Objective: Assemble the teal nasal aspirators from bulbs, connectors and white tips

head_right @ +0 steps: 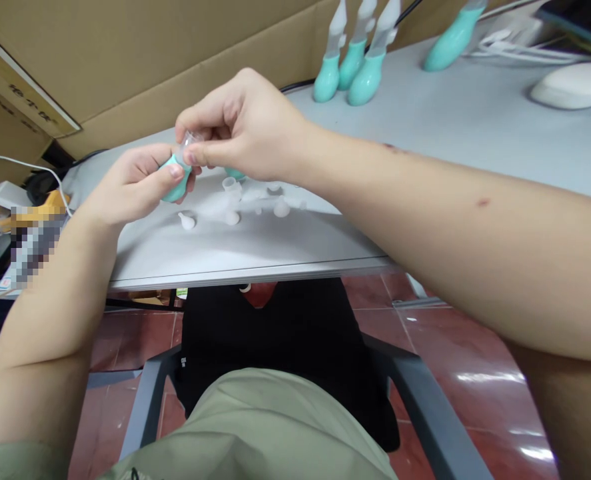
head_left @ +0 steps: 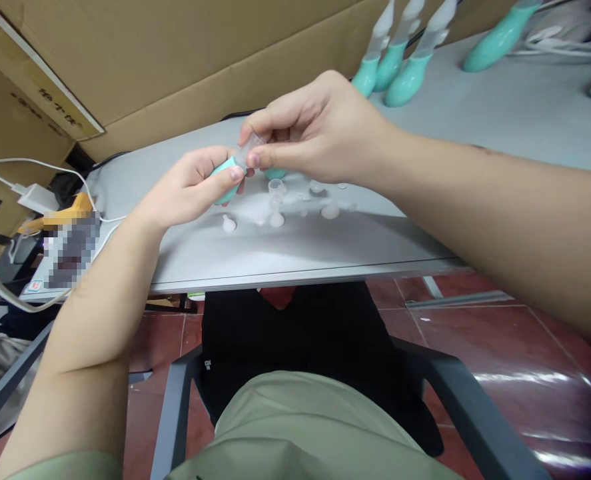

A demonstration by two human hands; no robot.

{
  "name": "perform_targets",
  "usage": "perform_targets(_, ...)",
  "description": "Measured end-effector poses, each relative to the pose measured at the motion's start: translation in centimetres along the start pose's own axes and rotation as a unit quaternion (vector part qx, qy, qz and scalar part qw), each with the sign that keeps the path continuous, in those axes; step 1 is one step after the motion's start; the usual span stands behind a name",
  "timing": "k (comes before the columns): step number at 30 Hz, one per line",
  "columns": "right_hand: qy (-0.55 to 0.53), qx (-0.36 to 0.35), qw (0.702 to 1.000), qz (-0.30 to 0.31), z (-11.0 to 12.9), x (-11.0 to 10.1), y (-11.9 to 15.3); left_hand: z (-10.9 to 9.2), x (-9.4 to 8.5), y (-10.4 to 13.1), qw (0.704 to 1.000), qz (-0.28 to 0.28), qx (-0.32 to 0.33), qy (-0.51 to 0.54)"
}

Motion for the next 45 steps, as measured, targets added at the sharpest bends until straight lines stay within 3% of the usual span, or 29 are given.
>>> perform_targets(4, 0.033, -0.077, 0.994, -0.066, 1.1, 0.2, 0.1, 0.5, 0.1, -0.3, 0.999, -0.034, 0.002, 0.012)
perform_targets(6, 0.044, -0.103, 0.991, -0.069, 1.3, 0.4, 0.1, 0.6, 0.3, -0.4, 0.998, -0.048, 0.018, 0.026)
perform_targets(11, -0.047, -0.067, 0.996, 0.029, 1.1, 0.6, 0.0, 0.1, 0.5, -0.2, 0.997, -0.042, 0.043, 0.04)
perform_targets(14, -0.034, -0.053, 0.997, 0.046, 1.0, 0.2, 0.0, 0.1, 0.4, -0.2, 0.998, -0.036, 0.04, 0.036)
perform_targets(21, 0.085, -0.066, 0.994, -0.028, 0.7, 0.4, -0.4, 1.8, 0.1, -1.2, 0.995, -0.077, 0.033, 0.048)
perform_targets(25, 0.195, -0.082, 0.972, -0.101, 1.5, 0.0, 0.2, 3.4, -1.1, -1.7, 0.992, -0.111, 0.038, 0.043)
perform_targets(27, 0.257, -0.139, 0.955, -0.06, 2.5, 1.0, 0.9, 4.3, -1.6, -1.9, 0.992, -0.117, 0.04, 0.032)
perform_targets(30, 0.372, -0.195, 0.899, 0.123, 3.0, 4.4, 2.5, 5.1, -1.8, -2.1, 0.992, -0.108, 0.061, 0.029)
perform_targets(32, 0.445, -0.183, 0.848, 0.22, 2.5, 6.3, 3.4, 5.3, -1.6, -2.0, 0.991, -0.101, 0.076, 0.033)
perform_targets(34, 0.487, -0.163, 0.815, 0.27, 2.1, 7.6, 3.8, 5.3, -1.4, -1.9, 0.991, -0.104, 0.084, 0.029)
perform_targets(36, 0.503, -0.15, 0.802, 0.285, 1.9, 8.2, 3.8, 5.1, -1.2, -1.7, 0.991, -0.107, 0.08, 0.016)
perform_targets(39, 0.498, -0.151, 0.811, 0.269, 1.7, 8.1, 3.6, 4.8, -1.0, -1.6, 0.992, -0.11, 0.056, -0.013)
perform_targets(42, 0.392, -0.171, 0.874, 0.229, 2.1, 6.5, 3.2, 3.9, -0.9, -1.4, 0.993, -0.111, 0.045, -0.017)
perform_targets(45, 0.274, -0.168, 0.933, 0.163, 2.6, 3.4, 2.2, 3.1, -0.7, -1.2, 0.994, -0.098, 0.04, -0.006)
Point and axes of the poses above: each hand's wrist, its own y-axis away from the middle knuckle, its own x-axis out of the palm, z = x × y, the point moved 6 cm from there along -y, towards the middle knuckle, and after that the axes turned 7 degrees about -z, right-handed, at the moved point
